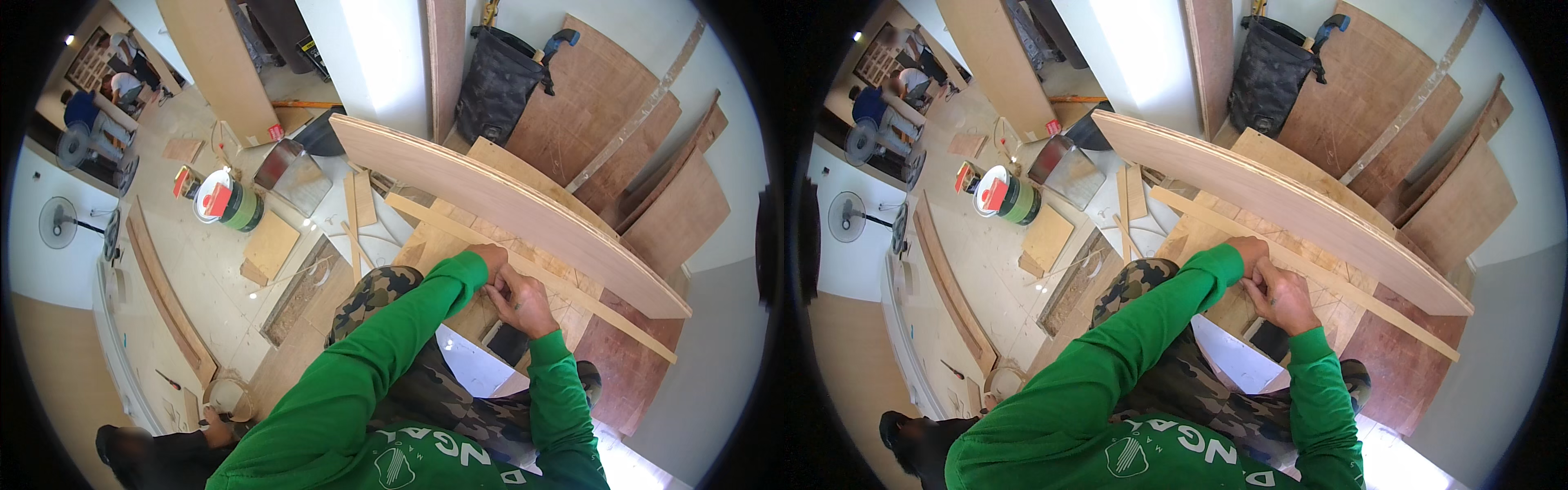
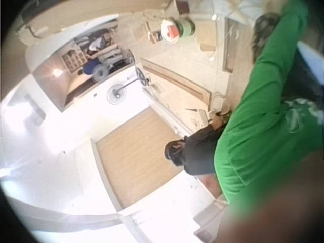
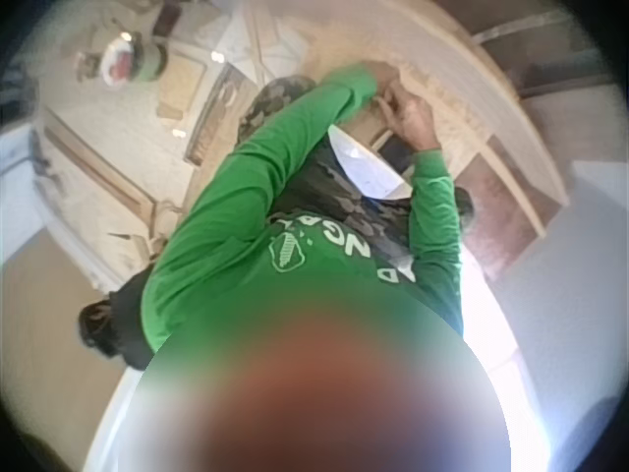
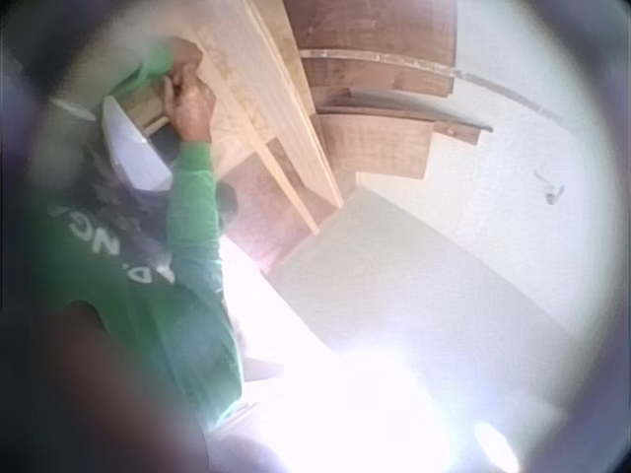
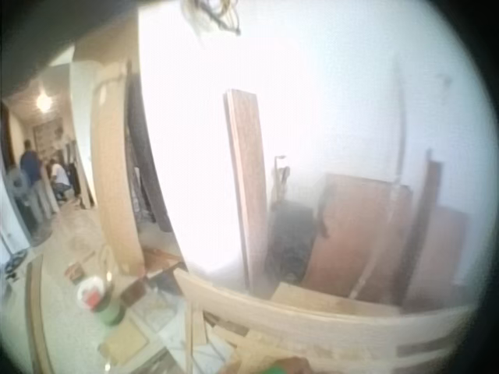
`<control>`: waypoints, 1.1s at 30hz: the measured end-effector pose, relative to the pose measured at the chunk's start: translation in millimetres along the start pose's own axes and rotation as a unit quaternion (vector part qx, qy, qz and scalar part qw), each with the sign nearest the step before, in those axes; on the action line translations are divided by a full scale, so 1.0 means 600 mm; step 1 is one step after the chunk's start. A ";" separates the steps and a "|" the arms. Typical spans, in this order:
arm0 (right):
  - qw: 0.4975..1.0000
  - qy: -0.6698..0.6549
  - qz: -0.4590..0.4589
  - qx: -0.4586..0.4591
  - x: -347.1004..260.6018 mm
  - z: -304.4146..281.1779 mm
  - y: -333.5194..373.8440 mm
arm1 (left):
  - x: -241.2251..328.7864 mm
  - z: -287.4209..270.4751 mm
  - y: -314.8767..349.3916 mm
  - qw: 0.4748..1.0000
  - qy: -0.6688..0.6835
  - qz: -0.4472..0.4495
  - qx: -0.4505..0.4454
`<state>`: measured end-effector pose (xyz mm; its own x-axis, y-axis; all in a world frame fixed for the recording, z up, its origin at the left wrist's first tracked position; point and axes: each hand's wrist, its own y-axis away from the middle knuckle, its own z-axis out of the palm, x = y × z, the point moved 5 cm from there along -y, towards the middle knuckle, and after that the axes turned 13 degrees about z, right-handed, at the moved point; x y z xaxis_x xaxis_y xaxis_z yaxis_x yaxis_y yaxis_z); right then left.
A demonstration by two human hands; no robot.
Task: The person sits on the floor and assembles a curved wooden structure by fitting thin wooden strips into grooves on a larger curved panel. They repeatedly position, press, and adjust the strips to align them with the panel's edges.
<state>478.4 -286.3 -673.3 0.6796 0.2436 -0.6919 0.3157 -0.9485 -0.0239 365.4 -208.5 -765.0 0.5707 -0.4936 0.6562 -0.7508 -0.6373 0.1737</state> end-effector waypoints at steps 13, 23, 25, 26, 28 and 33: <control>1.000 0.003 -0.003 0.003 0.001 0.002 0.000 | -0.008 0.007 -0.004 1.000 -0.006 -0.005 0.004; 1.000 0.003 0.000 0.002 0.001 0.002 0.000 | -0.002 0.004 -0.004 1.000 -0.004 -0.021 -0.014; 1.000 0.003 -0.003 0.003 0.000 0.002 0.000 | 0.002 0.001 -0.002 0.999 0.007 -0.039 -0.021; 1.000 0.005 -0.003 0.004 -0.001 0.002 0.000 | 0.004 -0.002 0.000 0.999 0.011 -0.041 -0.017; 1.000 0.006 -0.002 0.003 -0.002 0.001 0.000 | 0.006 -0.005 0.002 0.999 0.020 -0.024 -0.011; 1.000 0.006 0.001 0.004 -0.003 0.001 -0.001 | 0.002 -0.003 0.003 0.999 0.033 0.014 -0.009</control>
<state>476.8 -286.4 -672.4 0.6883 0.2448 -0.6828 0.3098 -0.9504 -0.0285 363.8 -209.1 -762.6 0.5261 -0.4709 0.7081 -0.7727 -0.6124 0.1668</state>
